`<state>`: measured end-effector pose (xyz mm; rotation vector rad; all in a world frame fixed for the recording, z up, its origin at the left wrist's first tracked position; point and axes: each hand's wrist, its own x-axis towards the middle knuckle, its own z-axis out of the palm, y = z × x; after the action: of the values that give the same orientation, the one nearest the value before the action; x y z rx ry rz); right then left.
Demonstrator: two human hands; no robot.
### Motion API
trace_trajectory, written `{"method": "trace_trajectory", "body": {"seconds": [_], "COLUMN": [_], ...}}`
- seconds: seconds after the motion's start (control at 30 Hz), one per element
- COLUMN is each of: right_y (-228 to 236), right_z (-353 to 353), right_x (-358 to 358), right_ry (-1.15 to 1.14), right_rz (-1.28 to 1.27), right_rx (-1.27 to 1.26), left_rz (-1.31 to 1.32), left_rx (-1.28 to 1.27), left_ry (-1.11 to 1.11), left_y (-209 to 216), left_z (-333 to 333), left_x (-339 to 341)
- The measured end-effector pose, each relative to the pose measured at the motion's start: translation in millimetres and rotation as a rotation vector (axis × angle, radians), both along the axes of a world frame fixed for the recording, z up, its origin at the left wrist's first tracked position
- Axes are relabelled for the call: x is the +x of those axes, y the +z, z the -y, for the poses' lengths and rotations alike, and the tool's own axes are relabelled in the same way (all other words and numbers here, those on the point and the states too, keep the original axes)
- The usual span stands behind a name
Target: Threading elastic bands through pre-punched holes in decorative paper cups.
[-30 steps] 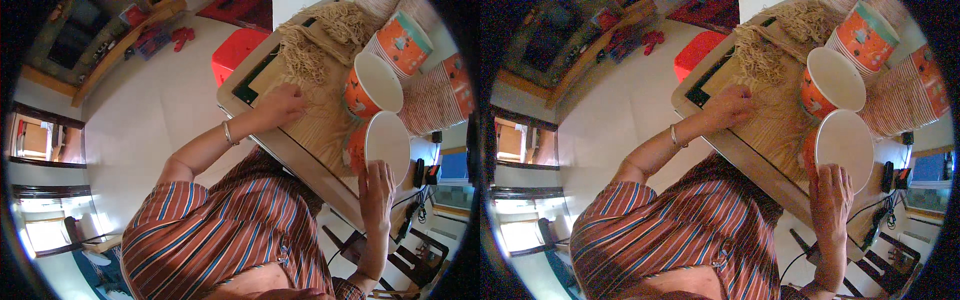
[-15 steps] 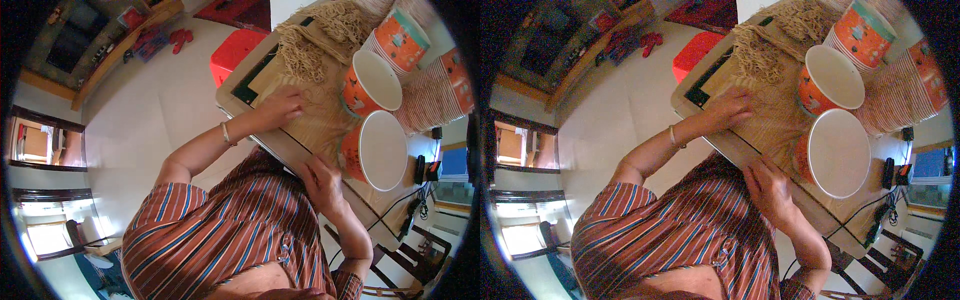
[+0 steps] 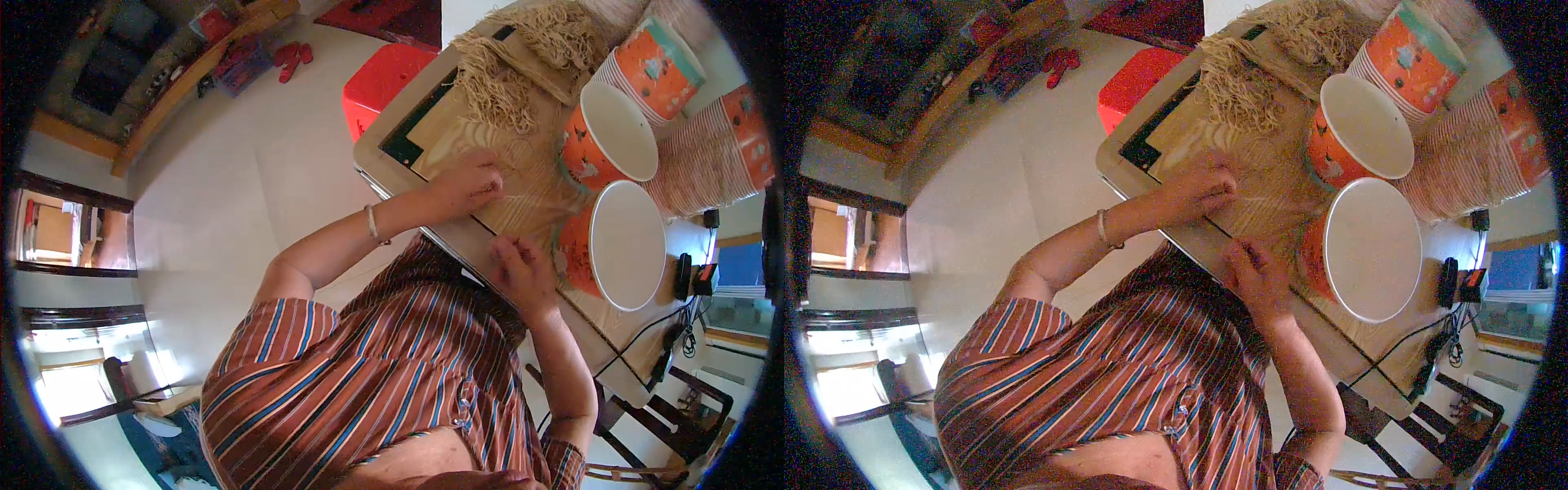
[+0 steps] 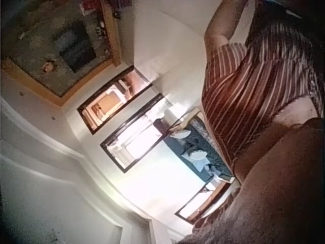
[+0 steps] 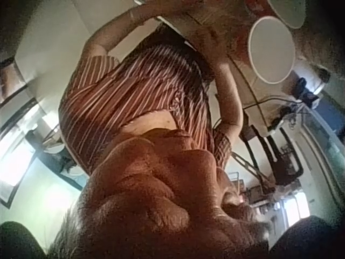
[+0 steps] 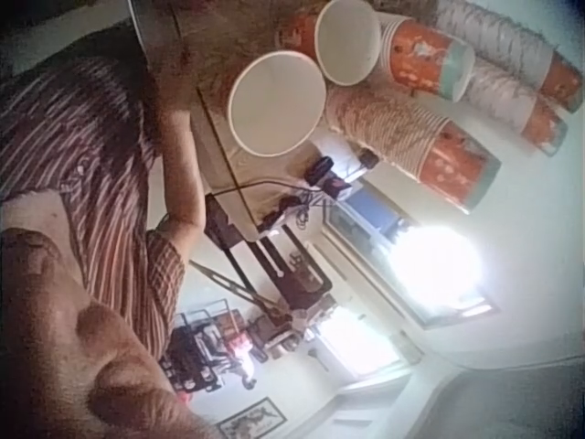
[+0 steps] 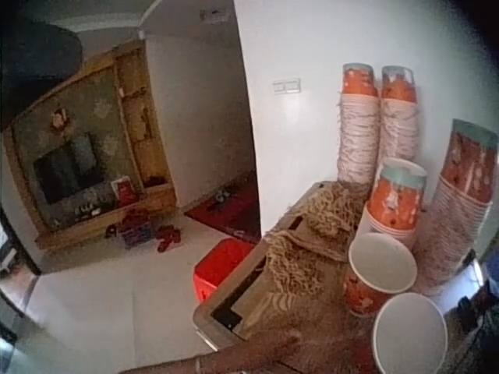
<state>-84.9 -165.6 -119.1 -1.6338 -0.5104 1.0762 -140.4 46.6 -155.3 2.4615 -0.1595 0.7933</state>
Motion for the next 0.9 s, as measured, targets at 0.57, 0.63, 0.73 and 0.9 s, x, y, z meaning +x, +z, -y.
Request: {"method": "trace_trajectory", "body": {"seconds": [0.57, 0.63, 0.73, 0.9], "right_y": [13, 21, 29, 45], "right_z": [-34, -36, -39, -42], "right_x": [11, 12, 10, 2], "right_ry": [-0.336, -0.278, -0.23, -0.353], "right_rz": [-0.508, -0.483, -0.518, -0.549], "right_rx": [0.394, 0.398, 0.427, 0.526], "left_rz": [-0.179, -0.043, -0.063, -0.046], "left_rx": [-0.146, -0.164, -0.215, -0.211], "left_ry": [-0.123, -0.157, -0.113, -0.111], "left_y": [35, 37, 31, 28], "left_z": [19, 19, 19, 19], "left_x": [-38, -36, -38, -35]}}
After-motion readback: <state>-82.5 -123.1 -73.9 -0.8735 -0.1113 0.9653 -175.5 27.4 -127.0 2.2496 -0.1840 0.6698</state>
